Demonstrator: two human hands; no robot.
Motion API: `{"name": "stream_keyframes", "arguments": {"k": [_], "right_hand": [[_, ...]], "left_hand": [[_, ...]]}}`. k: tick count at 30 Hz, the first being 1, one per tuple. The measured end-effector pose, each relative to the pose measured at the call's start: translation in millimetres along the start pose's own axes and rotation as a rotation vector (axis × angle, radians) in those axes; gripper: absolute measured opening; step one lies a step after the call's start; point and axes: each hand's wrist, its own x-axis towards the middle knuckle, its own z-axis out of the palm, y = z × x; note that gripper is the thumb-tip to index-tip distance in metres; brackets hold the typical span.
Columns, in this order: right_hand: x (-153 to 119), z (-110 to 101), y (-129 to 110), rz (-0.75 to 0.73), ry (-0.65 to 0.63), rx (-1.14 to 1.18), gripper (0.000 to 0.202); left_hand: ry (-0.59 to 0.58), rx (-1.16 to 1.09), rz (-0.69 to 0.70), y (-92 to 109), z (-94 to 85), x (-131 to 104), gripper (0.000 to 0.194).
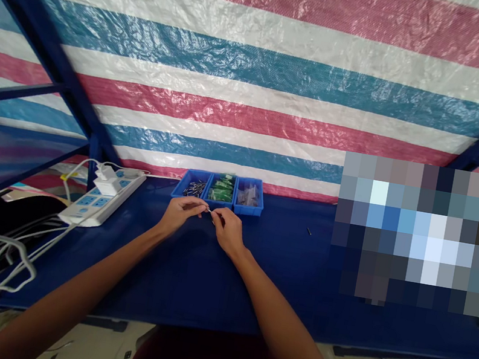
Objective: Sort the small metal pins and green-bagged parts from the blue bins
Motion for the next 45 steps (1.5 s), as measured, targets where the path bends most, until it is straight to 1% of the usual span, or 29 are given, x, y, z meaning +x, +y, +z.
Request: {"name": "stream_keyframes", "arguments": {"k": [5, 7, 11, 13, 16, 22, 28, 33, 35, 39, 43, 45], "right_hand": [[0.4, 0.4, 2.1, 0.031, 0.041, 0.007, 0.031], [0.5, 0.3, 2.3, 0.033, 0.052, 0.008, 0.032], [0.4, -0.7, 1.3, 0.039, 0.079, 0.003, 0.032], [0.3, -1.1, 1.2, 0.047, 0.095, 0.012, 0.031], [0.0, -0.7, 1.9, 0.034, 0.079, 0.03, 0.028], [-1.5, 1.5, 3.7, -0.064, -0.002, 0.017, 0.024], [-1.5, 2.5, 4.3, -0.093, -0.058, 0.006, 0.025], [-1.2, 3.0, 4.0, -0.073, -0.084, -0.024, 0.025], [-0.9, 2.5, 3.8, -0.054, -0.071, -0.036, 0.026], [0.2, 0.8, 4.4, -0.006, 0.015, -0.024, 0.026], [1.0, 0.5, 5.3, 0.017, 0.044, -0.023, 0.026], [1.2, 1.0, 5.3, 0.014, 0.051, -0.022, 0.026]], "left_hand": [[-0.04, -0.037, 0.027, 0.5, -1.1, 0.8, 0.035], [-0.053, 0.027, 0.021, 0.0, -3.1, 0.4, 0.036], [-0.072, 0.256, 0.06, -0.5, -7.1, -0.1, 0.035], [-0.101, 0.288, 0.073, 0.0, -8.1, 0.0, 0.033], [-0.133, 0.262, 0.043, 2.4, -8.1, -0.5, 0.035], [-0.16, 0.224, -0.044, 7.4, -6.2, -4.1, 0.038], [-0.184, 0.171, -0.061, 6.4, -4.7, -5.1, 0.039], [-0.196, 0.153, -0.061, 7.0, -3.5, -6.0, 0.037], [-0.186, 0.144, -0.057, 6.3, -3.8, -5.5, 0.035], [-0.145, 0.158, -0.032, 3.4, -6.6, -3.2, 0.028], [-0.181, 0.224, -0.006, 0.5, -10.0, -1.9, 0.035], [-0.179, 0.223, -0.004, -0.3, -10.8, -1.6, 0.035]]}}
